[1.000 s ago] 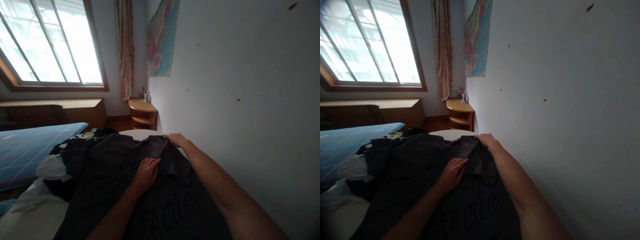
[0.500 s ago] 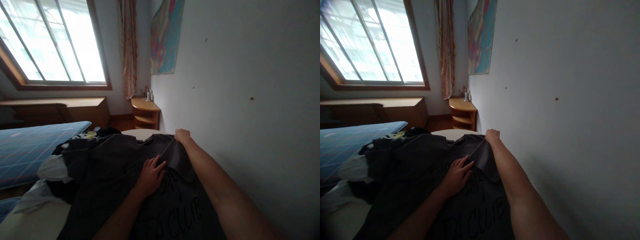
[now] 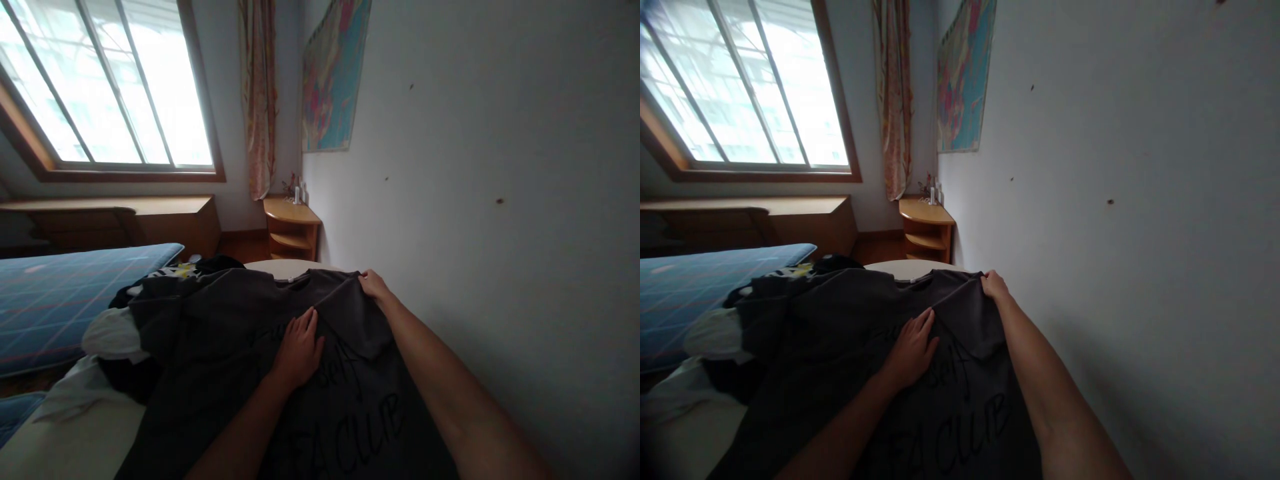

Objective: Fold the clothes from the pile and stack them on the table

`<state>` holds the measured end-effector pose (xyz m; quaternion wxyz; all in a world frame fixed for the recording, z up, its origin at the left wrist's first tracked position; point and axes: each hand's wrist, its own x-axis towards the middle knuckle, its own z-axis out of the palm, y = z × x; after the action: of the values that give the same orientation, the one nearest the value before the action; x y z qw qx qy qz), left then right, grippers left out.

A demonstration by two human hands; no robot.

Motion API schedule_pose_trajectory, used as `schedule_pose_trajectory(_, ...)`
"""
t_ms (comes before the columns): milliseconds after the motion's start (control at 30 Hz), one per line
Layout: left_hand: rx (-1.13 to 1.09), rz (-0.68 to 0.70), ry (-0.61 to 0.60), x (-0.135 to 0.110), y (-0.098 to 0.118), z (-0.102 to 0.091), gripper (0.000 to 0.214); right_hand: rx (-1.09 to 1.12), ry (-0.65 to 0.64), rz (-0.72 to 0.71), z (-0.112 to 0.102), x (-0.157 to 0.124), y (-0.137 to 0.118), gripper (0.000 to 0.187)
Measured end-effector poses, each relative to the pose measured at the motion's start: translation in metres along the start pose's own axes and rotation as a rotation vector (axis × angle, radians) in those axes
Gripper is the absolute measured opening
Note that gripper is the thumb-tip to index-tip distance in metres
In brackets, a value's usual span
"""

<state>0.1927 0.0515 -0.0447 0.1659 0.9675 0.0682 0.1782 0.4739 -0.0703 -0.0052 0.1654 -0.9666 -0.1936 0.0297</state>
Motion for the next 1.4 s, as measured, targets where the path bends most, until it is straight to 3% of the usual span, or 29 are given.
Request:
schedule_pose_trajectory(133, 0.031, 0.006, -0.074, -0.002, 0.002, -0.003, 0.055, 0.039, 0.006, 0.011, 0.005, -0.003, 0.004, 0.047)
schedule_pose_trajectory(300, 0.048, 0.039, -0.077, -0.003, 0.004, -0.007, 0.059, 0.061, -0.035, -0.029, -0.003, -0.003, 0.006, 0.031)
schedule_pose_trajectory(467, 0.05, 0.059, -0.073, -0.003, 0.002, -0.005, 0.056, 0.111, 0.012, -0.007, -0.007, -0.007, 0.009, 0.038)
schedule_pose_trajectory(700, 0.088, 0.015, -0.074, -0.002, 0.002, -0.002, 0.052, 0.223, -0.335, -0.021, -0.016, -0.023, 0.024, 0.032)
schedule_pose_trajectory(767, 0.095, 0.0, -0.085, -0.001, 0.003, -0.002, 0.054, 0.229, -0.384, -0.032, -0.023, -0.028, 0.031, 0.031)
schedule_pose_trajectory(833, 0.098, -0.012, -0.089, 0.0, 0.003, -0.002, 0.056, 0.213, -0.352, -0.043, -0.029, -0.032, 0.036, 0.029)
schedule_pose_trajectory(1000, 0.137, -0.045, -0.074, -0.002, 0.002, 0.002, 0.062, 0.12, -0.128, -0.061, -0.027, -0.044, 0.038, 0.039)
schedule_pose_trajectory(1167, 0.158, -0.052, -0.1, -0.005, 0.005, -0.003, 0.064, 0.022, -0.103, -0.072, -0.023, -0.065, 0.035, 0.066)
schedule_pose_trajectory(1300, 0.086, 0.093, -0.205, -0.007, 0.009, -0.013, 0.059, -0.079, -0.019, -0.315, -0.019, -0.091, 0.032, 0.077)
schedule_pose_trajectory(1400, 0.053, 0.16, -0.268, -0.01, 0.013, -0.018, 0.063, -0.127, -0.105, -0.542, -0.006, -0.115, 0.027, 0.08)
